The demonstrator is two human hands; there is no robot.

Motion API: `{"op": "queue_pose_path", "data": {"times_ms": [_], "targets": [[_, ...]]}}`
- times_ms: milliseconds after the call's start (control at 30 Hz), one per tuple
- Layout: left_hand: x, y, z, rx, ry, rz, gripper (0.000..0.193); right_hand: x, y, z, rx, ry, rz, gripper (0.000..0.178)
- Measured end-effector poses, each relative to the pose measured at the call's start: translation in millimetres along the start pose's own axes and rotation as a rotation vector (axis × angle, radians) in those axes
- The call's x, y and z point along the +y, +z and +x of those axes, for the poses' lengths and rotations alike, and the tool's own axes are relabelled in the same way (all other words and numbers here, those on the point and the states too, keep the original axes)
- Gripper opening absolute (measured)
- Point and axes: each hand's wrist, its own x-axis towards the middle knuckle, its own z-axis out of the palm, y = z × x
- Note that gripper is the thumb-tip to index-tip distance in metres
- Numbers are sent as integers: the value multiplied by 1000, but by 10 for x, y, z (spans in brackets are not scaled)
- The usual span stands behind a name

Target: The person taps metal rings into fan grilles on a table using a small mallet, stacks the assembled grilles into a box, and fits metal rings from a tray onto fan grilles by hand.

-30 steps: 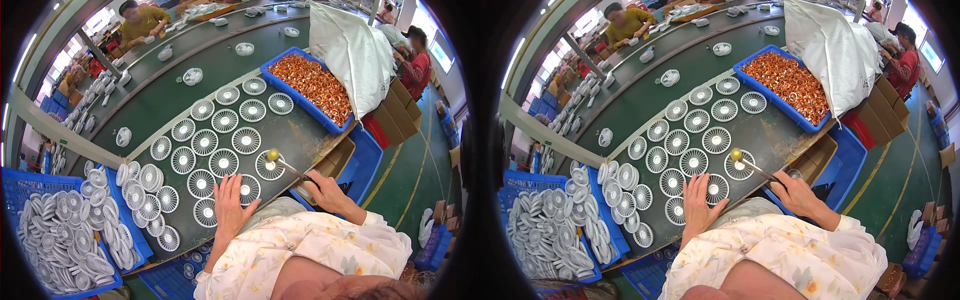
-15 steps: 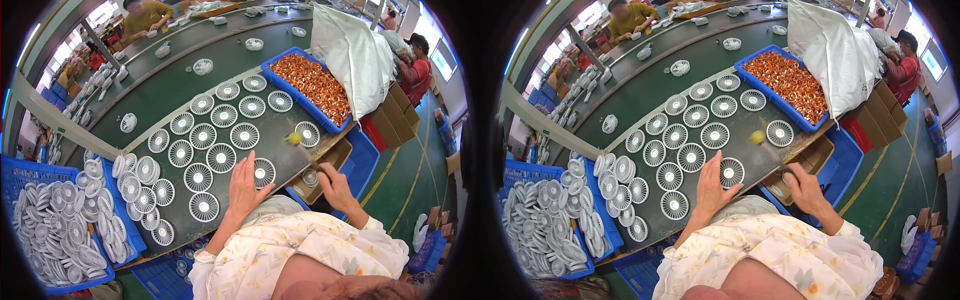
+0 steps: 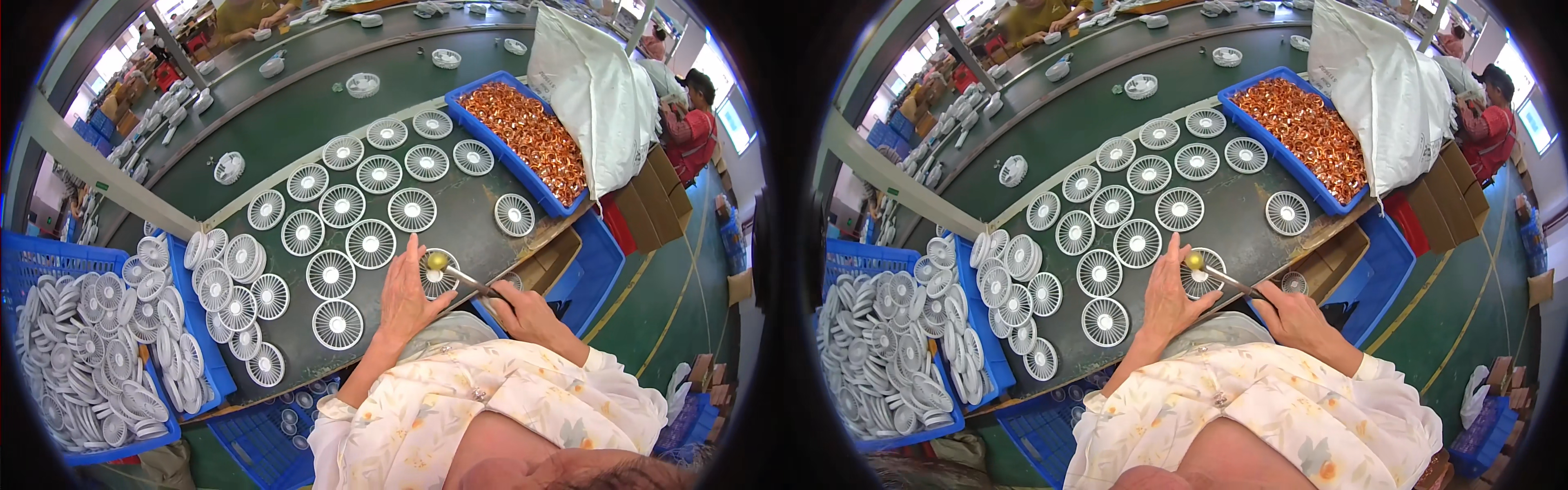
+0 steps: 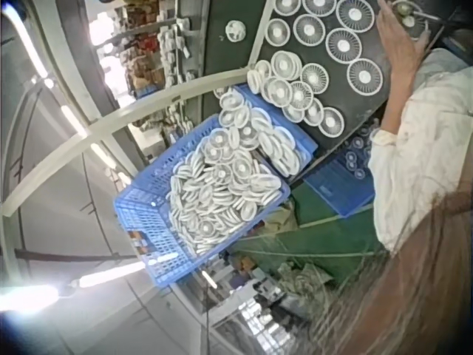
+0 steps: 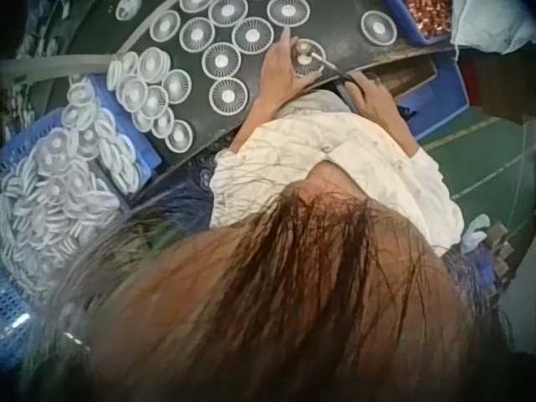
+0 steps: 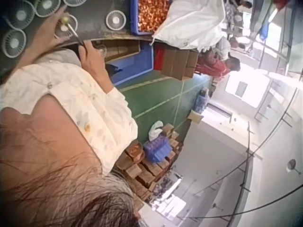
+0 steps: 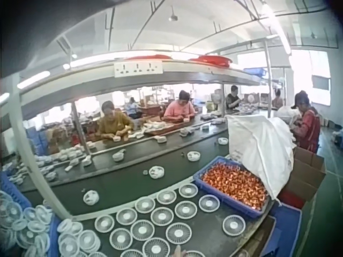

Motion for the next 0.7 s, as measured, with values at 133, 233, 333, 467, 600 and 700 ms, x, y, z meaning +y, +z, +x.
{"op": "queue_pose_path", "data": {"times_ms": [133,233,333,467,600,700], "targets": [[5,-135,-28,13,16,38,111,108,-16,113,-18,-36,-104,24],[3,-331,-101,83,-29,202,103,-51,-22,187,11,-77,11,24],[-84,-377,-195,33,-121,289,98,-175,31,382,28,-104,81,22],[-25,-454,-291,-7,-98,246,94,-491,111,659,-27,-81,93,22],[-29,-558,-378,118,-72,185,87,-681,220,772,65,-219,110,21],[-68,-647,-447,199,-90,189,78,-578,313,901,15,-171,-89,19]]}}
